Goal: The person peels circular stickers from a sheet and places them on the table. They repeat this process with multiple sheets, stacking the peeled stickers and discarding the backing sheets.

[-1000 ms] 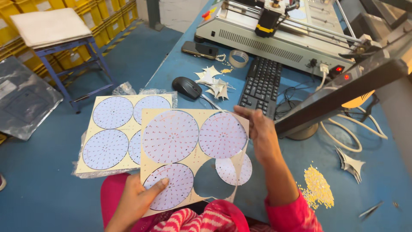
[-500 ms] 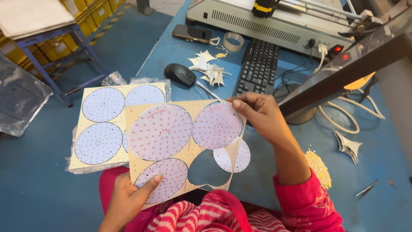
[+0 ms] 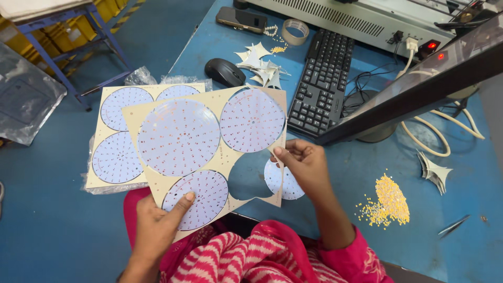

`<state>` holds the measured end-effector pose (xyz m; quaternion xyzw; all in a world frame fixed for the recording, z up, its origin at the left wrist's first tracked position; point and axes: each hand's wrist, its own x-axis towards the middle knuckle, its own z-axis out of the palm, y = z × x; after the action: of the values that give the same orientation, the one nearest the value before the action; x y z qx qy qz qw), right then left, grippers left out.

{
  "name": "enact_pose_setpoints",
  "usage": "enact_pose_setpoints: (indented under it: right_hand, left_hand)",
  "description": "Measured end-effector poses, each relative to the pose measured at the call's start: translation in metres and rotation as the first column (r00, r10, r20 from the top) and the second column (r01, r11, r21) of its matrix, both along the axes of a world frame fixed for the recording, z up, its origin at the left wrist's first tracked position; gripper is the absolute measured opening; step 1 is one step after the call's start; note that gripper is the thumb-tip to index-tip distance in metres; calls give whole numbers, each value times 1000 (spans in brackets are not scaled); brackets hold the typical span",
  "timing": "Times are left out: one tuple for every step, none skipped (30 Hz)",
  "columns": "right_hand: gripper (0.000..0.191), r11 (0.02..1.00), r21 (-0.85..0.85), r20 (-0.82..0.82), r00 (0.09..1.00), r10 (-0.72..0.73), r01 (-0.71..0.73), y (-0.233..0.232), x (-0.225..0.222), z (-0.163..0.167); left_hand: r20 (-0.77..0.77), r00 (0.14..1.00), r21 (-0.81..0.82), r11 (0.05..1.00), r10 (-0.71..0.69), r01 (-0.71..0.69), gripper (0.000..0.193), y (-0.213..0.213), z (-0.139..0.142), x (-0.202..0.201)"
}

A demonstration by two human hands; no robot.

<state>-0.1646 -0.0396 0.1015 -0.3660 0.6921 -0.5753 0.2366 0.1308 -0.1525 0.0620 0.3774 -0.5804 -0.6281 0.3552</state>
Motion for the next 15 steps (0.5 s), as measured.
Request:
enact_pose_setpoints:
  right_hand:
    - [21,993,29,-193,976,-103,111,-1,8,0]
    - [21,974,34,-380,904,-195,225,-2,15,0]
    - [21,970,-46,-482,845,-230,238,-3,23,1]
    - [22,962,-128,-575,773,-269,239,-4,27,3]
    - [23,950,-210,-654,689,-312,231,-5,29,6]
    - [20,961,-186,-543,794,-274,204,-6,28,10]
    - [17,971,-165,-418,879,-228,173,-7,23,13]
    - [15,979,-145,-283,943,-177,140,-8,16,17]
    - [15,989,-147,-93,995,-23,9,-8,6,21]
    - [15,979,-170,102,986,134,-116,-9,-4,24]
    - [16,950,-215,289,914,283,-226,-10,-11,25]
    - [16,955,-206,277,923,267,-215,-12,-15,24]
    - [17,959,-199,263,932,250,-202,-13,-16,22]
    - [18,963,-193,248,940,234,-189,-15,-14,19]
    - [20,987,-154,-45,998,49,-56,-17,-8,15]
  left_hand:
    - [62,998,-54,998,34,-31,26,3,1,-2]
    - [120,990,-111,992,74,-60,26,7,2,-4]
    - [174,978,-169,982,119,-89,25,11,2,-6]
    - [140,981,-183,977,132,-105,26,14,4,-8]
    - [106,984,-197,973,144,-121,26,17,5,-8]
    - [72,985,-211,968,154,-136,26,18,6,-7]
    - [30,992,-134,984,119,-114,26,16,7,-6]
    - [-14,996,-56,995,84,-85,27,13,8,-3]
    - [-57,997,24,999,51,-49,27,10,9,1]
    - [-25,999,48,998,35,-34,27,5,10,5]
    - [6,1000,73,997,16,-16,26,1,10,8]
    - [35,999,99,995,-7,3,25,-2,9,9]
    - [50,999,44,999,13,-15,25,-3,8,8]
    - [61,998,-12,999,35,-34,24,-2,7,5]
    - [71,996,-68,996,60,-55,24,1,6,1]
